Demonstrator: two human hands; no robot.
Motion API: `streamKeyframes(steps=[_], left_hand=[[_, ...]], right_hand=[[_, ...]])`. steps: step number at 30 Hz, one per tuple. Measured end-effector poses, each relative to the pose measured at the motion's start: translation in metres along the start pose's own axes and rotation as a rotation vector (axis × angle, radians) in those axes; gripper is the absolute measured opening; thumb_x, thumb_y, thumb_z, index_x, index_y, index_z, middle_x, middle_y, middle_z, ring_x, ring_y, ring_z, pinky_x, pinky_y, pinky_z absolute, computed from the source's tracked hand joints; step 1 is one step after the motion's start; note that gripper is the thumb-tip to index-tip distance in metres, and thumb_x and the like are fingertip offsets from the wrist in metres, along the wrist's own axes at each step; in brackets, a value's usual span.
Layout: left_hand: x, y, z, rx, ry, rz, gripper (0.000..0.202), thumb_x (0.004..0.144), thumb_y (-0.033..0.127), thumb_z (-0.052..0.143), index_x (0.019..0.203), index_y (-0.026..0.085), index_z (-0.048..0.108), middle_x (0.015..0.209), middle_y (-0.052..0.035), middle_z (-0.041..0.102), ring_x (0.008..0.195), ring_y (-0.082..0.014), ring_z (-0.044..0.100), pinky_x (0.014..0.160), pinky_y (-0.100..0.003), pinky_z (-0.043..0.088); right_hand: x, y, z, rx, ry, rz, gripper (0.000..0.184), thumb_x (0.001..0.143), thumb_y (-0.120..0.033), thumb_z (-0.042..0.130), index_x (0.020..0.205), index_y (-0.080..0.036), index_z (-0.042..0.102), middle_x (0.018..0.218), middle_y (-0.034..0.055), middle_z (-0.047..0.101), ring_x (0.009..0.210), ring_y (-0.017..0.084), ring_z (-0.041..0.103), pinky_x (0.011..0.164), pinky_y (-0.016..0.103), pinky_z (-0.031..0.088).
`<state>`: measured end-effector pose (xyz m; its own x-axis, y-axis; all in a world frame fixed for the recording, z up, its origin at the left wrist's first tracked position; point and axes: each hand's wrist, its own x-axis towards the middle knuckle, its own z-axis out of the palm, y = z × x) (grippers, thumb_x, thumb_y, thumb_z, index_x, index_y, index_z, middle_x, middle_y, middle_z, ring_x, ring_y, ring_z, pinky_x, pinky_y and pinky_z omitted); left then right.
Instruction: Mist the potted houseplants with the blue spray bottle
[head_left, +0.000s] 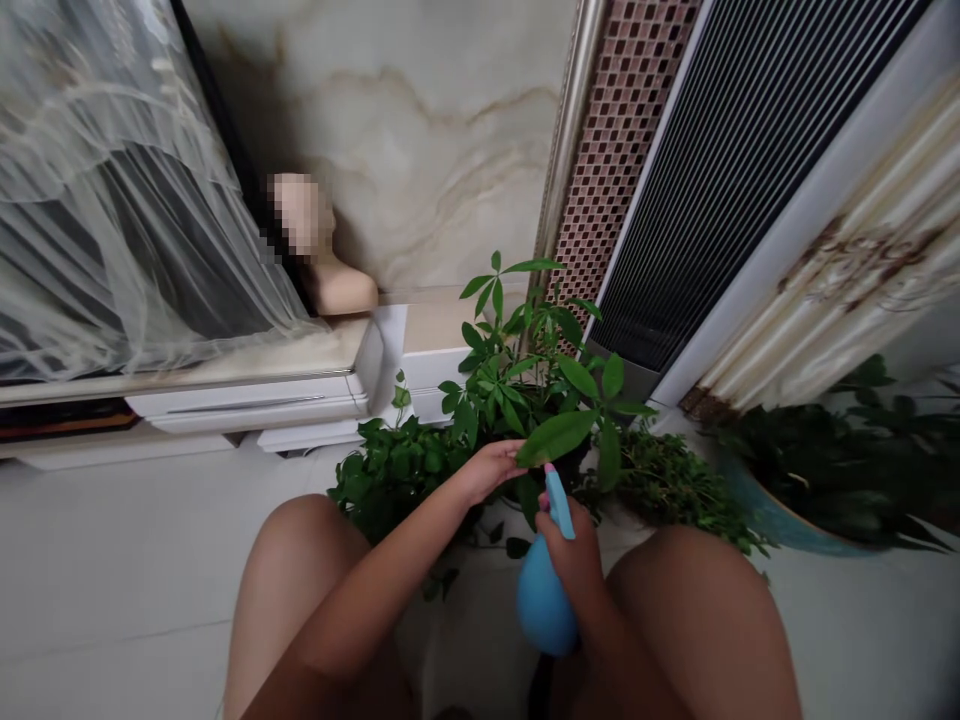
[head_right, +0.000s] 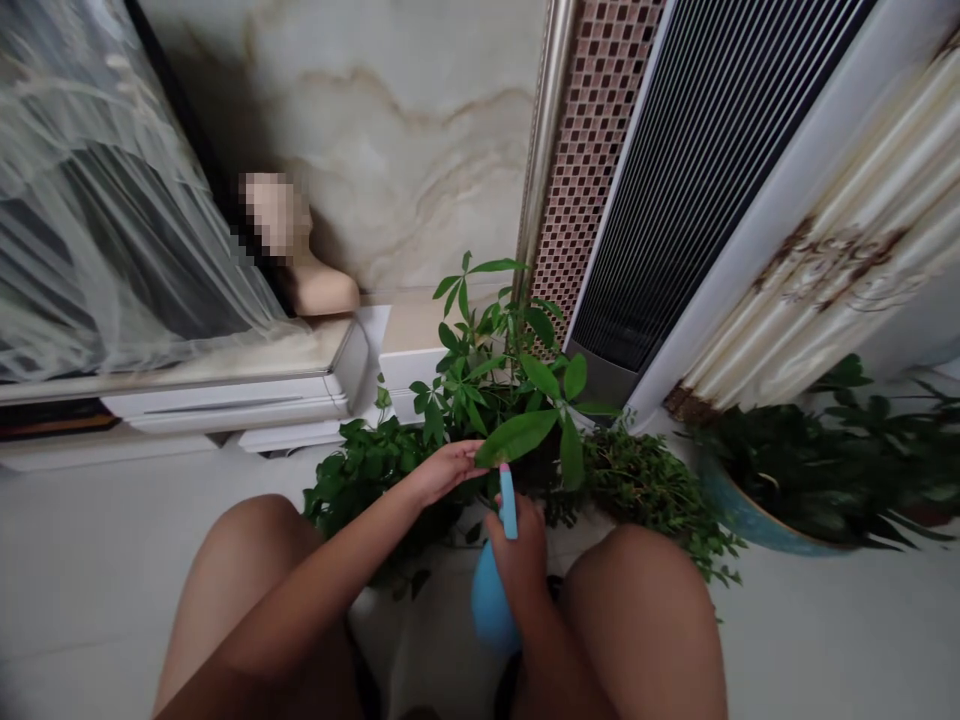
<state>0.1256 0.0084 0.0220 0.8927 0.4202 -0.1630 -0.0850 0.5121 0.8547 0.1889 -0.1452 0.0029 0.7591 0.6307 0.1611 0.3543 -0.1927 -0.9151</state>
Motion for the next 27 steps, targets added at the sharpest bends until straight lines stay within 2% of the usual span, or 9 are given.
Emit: streamKeyframes(steps=[3, 8, 14, 18, 22, 27], left_hand=[[0.0, -0.002, -0.004, 0.017, 0.001, -0.009, 0.043, 0.054, 0.009, 0.065, 0.097, 0.015, 0.068, 0.104, -0.0086, 0.069, 0.109, -0.0239, 0.057, 0.1, -0.038, 0.035], [-0.002, -0.001, -0.003, 0.02, -0.006, -0.01, 0.044, 0.052, 0.008, 0.063, 0.095, 0.014, 0.068, 0.099, -0.0085, 0.071, 0.103, -0.0228, 0.061, 0.097, -0.036, 0.037], [-0.007, 0.001, 0.0, 0.019, -0.016, -0.004, 0.044, 0.054, 0.008, 0.062, 0.097, 0.015, 0.067, 0.102, -0.0086, 0.07, 0.099, -0.0211, 0.062, 0.094, -0.034, 0.039], [-0.007, 0.0, -0.002, 0.033, 0.018, -0.026, 0.047, 0.053, 0.006, 0.058, 0.099, 0.015, 0.067, 0.102, -0.0084, 0.07, 0.097, -0.0203, 0.064, 0.094, -0.033, 0.04], [-0.005, -0.005, -0.007, 0.044, 0.072, -0.067, 0.046, 0.053, 0.004, 0.055, 0.097, 0.014, 0.066, 0.104, -0.0093, 0.07, 0.09, -0.0188, 0.066, 0.092, -0.034, 0.043], [-0.004, -0.009, -0.011, 0.034, 0.105, -0.09, 0.04, 0.057, 0.003, 0.057, 0.095, 0.014, 0.066, 0.102, -0.0092, 0.07, 0.089, -0.0185, 0.067, 0.094, -0.035, 0.044]], right_hand=[[0.003, 0.004, 0.0, 0.002, 0.016, 0.014, 0.023, 0.061, -0.033, 0.054, 0.073, -0.019, 0.067, 0.07, 0.0056, 0.066, 0.07, 0.024, 0.061, 0.062, 0.032, 0.048], [0.003, 0.006, 0.001, 0.023, 0.021, 0.016, 0.033, 0.061, -0.035, 0.053, 0.084, -0.017, 0.068, 0.075, 0.0064, 0.067, 0.072, 0.024, 0.062, 0.063, 0.033, 0.049], [0.001, 0.002, -0.003, 0.032, 0.039, 0.022, 0.024, 0.06, -0.035, 0.054, 0.075, -0.018, 0.065, 0.078, 0.0084, 0.068, 0.076, 0.026, 0.062, 0.067, 0.035, 0.048], [-0.001, 0.004, -0.003, 0.044, 0.028, 0.019, 0.031, 0.061, -0.036, 0.055, 0.083, -0.017, 0.066, 0.086, 0.0099, 0.068, 0.083, 0.027, 0.063, 0.074, 0.039, 0.049], [-0.001, 0.005, -0.001, 0.047, 0.077, -0.007, 0.034, 0.061, -0.037, 0.055, 0.087, -0.017, 0.066, 0.09, 0.0099, 0.068, 0.088, 0.028, 0.062, 0.079, 0.04, 0.048], [-0.001, 0.004, 0.001, 0.048, 0.09, 0.112, 0.032, 0.059, -0.038, 0.054, 0.081, -0.018, 0.066, 0.085, 0.0092, 0.067, 0.082, 0.028, 0.063, 0.071, 0.038, 0.049]])
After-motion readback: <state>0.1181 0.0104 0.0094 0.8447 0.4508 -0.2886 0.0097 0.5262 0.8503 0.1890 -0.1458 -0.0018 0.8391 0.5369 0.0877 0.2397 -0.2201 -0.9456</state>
